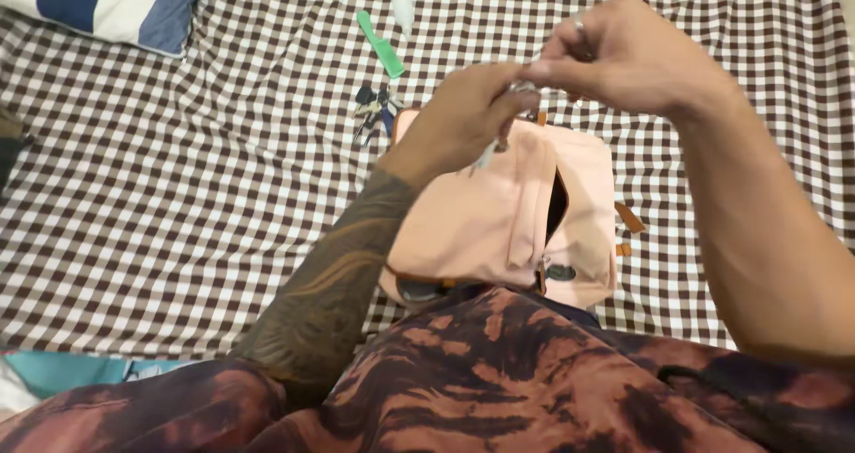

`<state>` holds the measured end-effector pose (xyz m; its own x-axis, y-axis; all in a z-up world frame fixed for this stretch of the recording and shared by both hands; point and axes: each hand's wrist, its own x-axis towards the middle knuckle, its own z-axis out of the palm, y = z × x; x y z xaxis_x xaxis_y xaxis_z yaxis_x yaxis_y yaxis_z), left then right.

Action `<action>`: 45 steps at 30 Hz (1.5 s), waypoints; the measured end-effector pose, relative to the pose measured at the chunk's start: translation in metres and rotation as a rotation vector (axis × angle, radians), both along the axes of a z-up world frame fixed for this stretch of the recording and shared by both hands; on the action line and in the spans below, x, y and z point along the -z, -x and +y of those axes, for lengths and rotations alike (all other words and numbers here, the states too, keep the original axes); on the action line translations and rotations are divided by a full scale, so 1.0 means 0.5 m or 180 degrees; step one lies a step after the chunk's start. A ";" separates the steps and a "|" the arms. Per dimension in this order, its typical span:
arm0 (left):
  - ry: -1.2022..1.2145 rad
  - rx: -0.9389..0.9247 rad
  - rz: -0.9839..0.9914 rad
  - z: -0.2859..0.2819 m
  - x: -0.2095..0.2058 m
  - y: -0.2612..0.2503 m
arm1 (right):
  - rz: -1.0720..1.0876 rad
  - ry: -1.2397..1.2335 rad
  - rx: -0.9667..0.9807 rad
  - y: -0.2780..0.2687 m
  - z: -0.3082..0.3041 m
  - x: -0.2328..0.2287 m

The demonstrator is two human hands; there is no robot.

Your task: The person packs a pink backpack with daily essentials, including a phone, charger, comb, and keys, then zips the bag closed. The person later opens the bag and removes the items, placing them back on the bed.

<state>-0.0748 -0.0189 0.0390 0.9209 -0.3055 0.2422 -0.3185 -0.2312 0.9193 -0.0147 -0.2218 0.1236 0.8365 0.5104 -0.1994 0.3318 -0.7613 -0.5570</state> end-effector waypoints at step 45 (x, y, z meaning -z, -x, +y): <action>0.4162 0.0685 0.2757 0.024 0.169 0.213 | -0.0127 0.0006 0.0067 0.158 0.019 0.131</action>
